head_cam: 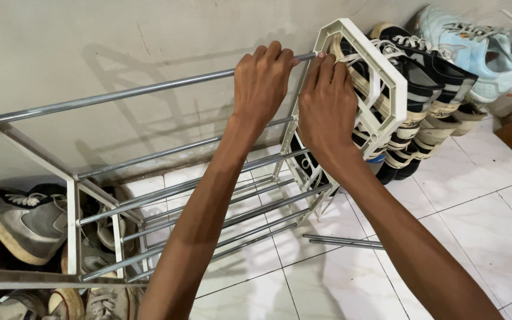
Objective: The person assembles a metal shoe rack by inserting horizontal metal rods into the side frames. They repeatedly pick up rods from the floor and slide them into place, working from the bottom upward.
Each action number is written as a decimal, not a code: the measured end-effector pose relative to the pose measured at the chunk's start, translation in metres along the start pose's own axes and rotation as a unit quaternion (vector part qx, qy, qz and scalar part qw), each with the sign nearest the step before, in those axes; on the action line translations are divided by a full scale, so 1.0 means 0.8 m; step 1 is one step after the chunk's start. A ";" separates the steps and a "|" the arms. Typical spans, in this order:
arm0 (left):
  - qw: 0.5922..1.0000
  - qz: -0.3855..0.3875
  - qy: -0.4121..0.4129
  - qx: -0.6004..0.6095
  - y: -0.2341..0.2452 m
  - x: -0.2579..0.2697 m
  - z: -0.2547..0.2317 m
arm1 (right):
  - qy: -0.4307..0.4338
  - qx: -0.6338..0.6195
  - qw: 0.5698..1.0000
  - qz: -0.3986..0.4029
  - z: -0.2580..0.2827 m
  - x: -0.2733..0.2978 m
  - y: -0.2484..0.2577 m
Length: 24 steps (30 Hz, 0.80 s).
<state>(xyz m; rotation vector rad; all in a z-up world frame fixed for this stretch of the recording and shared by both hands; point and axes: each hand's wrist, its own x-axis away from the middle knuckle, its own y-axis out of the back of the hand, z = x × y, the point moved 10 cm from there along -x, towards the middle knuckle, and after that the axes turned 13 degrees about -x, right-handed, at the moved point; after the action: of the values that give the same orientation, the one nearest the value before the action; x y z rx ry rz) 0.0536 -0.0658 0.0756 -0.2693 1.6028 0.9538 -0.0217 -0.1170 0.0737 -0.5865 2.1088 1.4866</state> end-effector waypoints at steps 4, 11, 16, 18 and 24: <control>0.999 0.009 0.019 0.024 -0.006 -0.002 0.003 | 0.020 -0.025 0.999 -0.027 0.004 0.001 0.006; 0.995 0.065 0.058 0.058 -0.018 -0.011 0.009 | 0.020 -0.052 0.998 -0.016 -0.003 -0.003 -0.002; 0.981 0.159 0.092 0.059 -0.036 -0.019 0.018 | 0.026 -0.060 0.997 -0.034 0.001 0.001 0.002; 0.984 0.145 0.090 0.059 -0.031 -0.021 0.017 | 0.026 -0.049 0.998 -0.026 0.002 0.001 0.001; 0.992 0.029 -0.014 0.124 0.007 -0.008 0.010 | 0.011 0.006 1.000 0.001 -0.001 0.002 -0.010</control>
<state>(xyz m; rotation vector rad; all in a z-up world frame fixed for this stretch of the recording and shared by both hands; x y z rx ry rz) 0.0578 -0.0586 0.0842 -0.0361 1.6921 0.7879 -0.0187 -0.1206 0.0672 -0.5982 2.1351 1.4742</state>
